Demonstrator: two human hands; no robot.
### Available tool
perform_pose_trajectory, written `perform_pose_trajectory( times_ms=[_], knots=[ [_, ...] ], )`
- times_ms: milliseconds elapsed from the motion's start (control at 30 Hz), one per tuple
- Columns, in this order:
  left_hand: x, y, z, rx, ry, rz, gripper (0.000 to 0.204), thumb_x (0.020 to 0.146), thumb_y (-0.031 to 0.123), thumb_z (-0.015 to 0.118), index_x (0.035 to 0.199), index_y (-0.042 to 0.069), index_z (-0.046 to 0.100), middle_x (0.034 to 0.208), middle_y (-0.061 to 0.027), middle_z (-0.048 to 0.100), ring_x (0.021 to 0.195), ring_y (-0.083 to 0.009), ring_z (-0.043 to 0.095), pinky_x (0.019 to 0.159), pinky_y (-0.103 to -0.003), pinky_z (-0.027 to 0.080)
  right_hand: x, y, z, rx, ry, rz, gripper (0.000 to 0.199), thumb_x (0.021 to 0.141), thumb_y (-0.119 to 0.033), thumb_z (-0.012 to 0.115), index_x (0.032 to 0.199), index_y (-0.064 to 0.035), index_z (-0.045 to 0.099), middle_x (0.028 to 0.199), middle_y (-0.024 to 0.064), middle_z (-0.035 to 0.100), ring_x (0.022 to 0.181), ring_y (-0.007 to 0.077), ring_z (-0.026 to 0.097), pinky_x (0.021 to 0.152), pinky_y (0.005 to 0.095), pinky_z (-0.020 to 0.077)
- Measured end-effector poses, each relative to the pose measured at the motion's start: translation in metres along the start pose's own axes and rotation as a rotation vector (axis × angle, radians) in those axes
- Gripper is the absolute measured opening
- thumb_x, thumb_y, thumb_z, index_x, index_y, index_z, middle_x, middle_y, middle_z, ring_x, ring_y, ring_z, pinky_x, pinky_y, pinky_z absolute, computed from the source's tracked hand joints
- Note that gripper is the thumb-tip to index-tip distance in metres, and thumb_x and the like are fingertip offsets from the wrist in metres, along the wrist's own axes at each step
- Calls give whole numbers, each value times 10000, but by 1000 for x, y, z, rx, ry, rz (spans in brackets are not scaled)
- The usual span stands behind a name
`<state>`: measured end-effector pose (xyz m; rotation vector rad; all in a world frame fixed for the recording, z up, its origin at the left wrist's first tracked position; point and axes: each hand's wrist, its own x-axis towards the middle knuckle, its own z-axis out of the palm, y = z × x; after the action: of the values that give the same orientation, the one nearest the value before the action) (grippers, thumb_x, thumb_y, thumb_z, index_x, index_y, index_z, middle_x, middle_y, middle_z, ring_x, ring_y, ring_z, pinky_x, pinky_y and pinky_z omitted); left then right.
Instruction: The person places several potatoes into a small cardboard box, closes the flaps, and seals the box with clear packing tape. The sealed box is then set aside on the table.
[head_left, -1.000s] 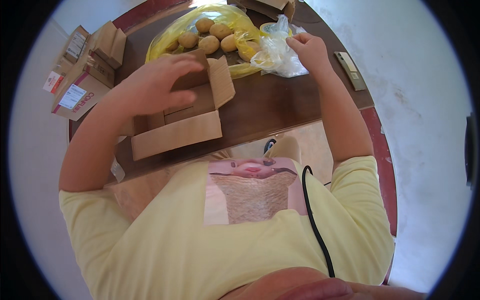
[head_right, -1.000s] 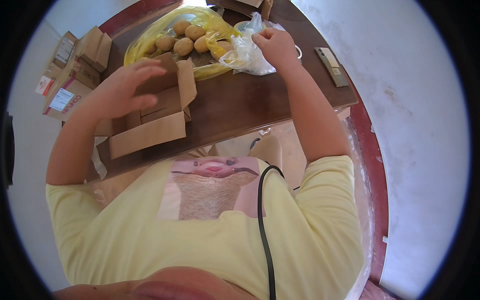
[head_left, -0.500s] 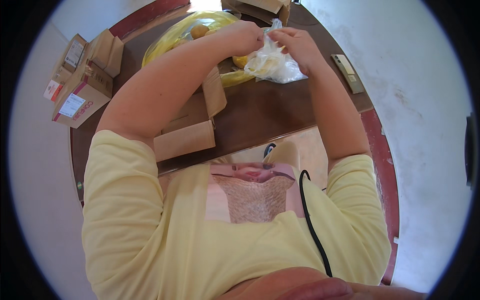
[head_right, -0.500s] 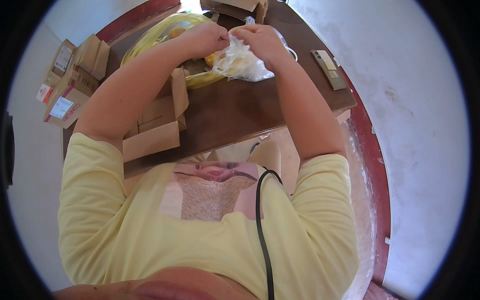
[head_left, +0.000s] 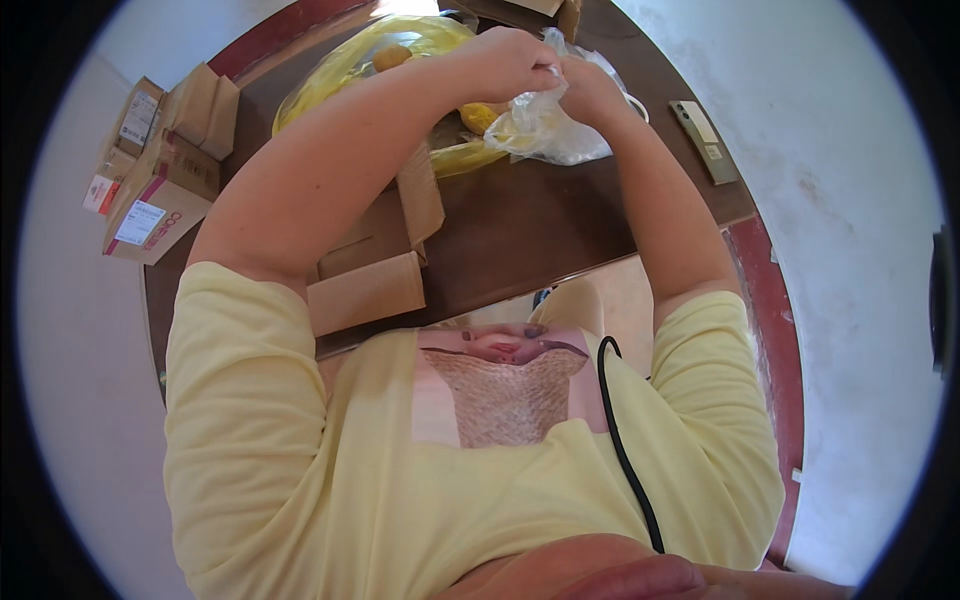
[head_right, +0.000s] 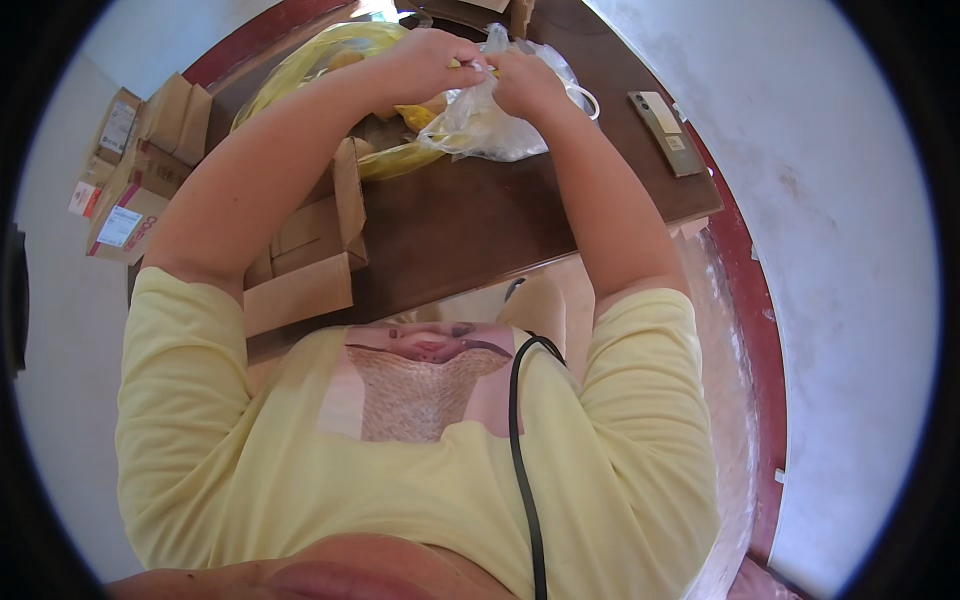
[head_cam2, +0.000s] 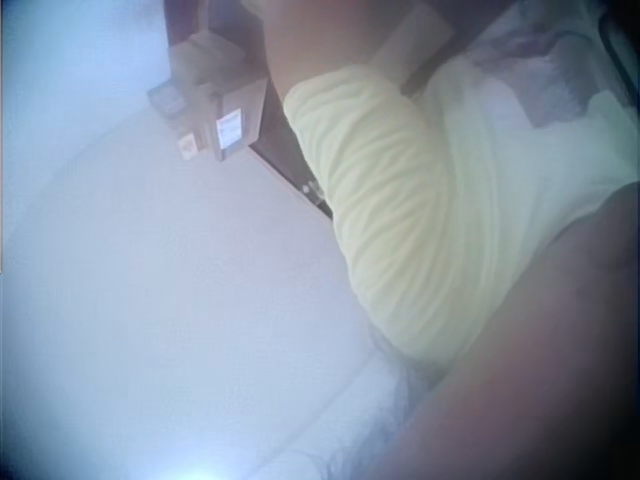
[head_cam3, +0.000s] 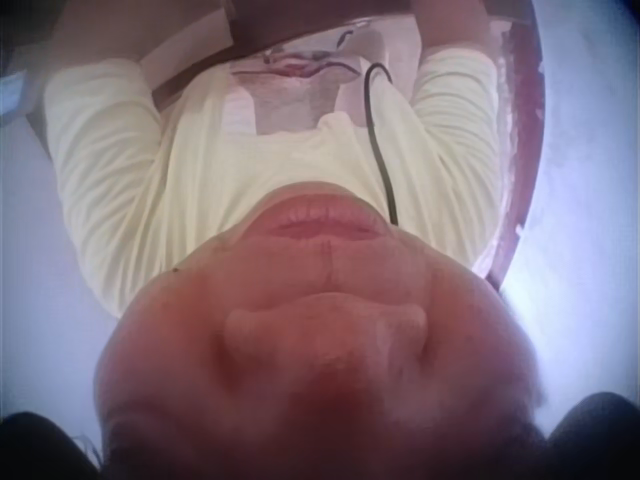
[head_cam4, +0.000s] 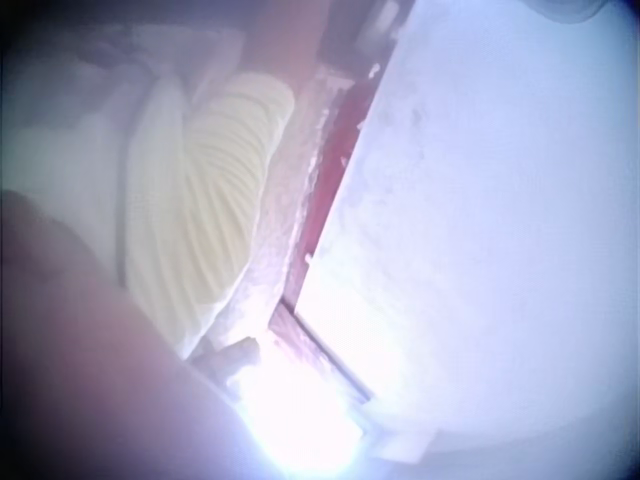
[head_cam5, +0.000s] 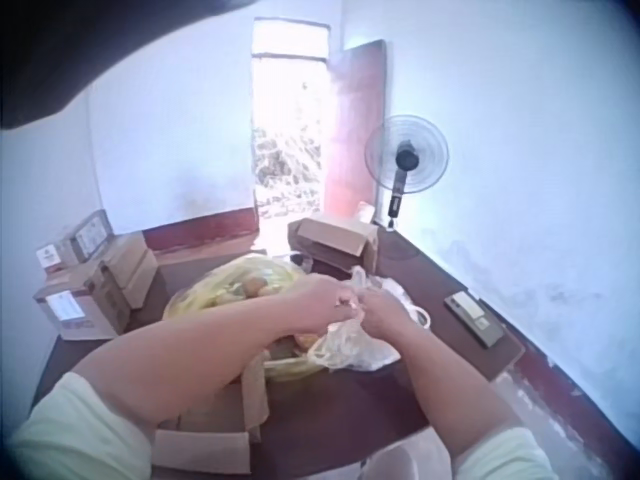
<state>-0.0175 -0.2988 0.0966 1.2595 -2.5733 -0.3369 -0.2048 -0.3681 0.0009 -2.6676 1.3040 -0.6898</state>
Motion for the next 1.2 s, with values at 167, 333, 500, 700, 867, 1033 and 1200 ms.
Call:
perform_pose_trajectory(
  times_ms=[167,333,500,700,867,1033,1200],
  knots=[
    [-15,2,-11,-577,28,-294,278,928,307,624,1066,71,668,892,5,645,776,-91,589,686,-243,499,4,-14,-15,-75,-115,137,335,916,-141,467,1192,-183,654,1197,110,629,1098,314,594,921,421,474],
    [-24,3,-16,-732,63,-282,250,961,279,598,1073,67,669,916,2,639,804,-83,581,745,-237,504,10,3,-4,-59,-74,120,267,932,-225,522,1135,-192,692,1172,107,635,1071,304,601,911,411,479],
    [-36,-3,-19,-846,104,-53,251,977,263,582,1089,55,667,933,-9,639,836,-85,582,811,-252,509,16,2,-3,-90,-87,98,242,922,-251,557,1101,-195,710,1107,113,657,1035,308,614,881,417,493],
    [-56,-1,-49,-828,130,15,343,976,316,553,1177,43,608,1083,-109,646,1006,-225,611,911,-392,486,14,-13,-1,-85,-157,202,251,908,-180,540,1094,-176,707,1121,130,665,1019,325,626,870,431,502],
    [-75,15,-75,-1127,385,-131,161,995,164,536,1001,22,613,866,-55,629,765,-126,596,707,-270,521,5,-7,10,-141,-57,118,258,914,-129,491,1081,-115,687,1115,153,665,1019,349,625,895,445,497],
    [-104,28,-71,-1057,459,-431,209,985,228,544,983,21,575,858,-88,615,735,-149,606,667,-277,541,-20,-55,-24,284,692,59,208,935,-161,547,1069,-45,655,936,142,676,843,269,659,788,374,525],
    [-110,34,-48,-1219,412,-438,220,983,243,538,986,24,563,888,-117,630,727,-170,619,686,-308,556,-94,-168,-73,613,150,110,377,884,-366,691,1037,-24,653,857,70,655,749,159,626,685,320,523]
  ],
)
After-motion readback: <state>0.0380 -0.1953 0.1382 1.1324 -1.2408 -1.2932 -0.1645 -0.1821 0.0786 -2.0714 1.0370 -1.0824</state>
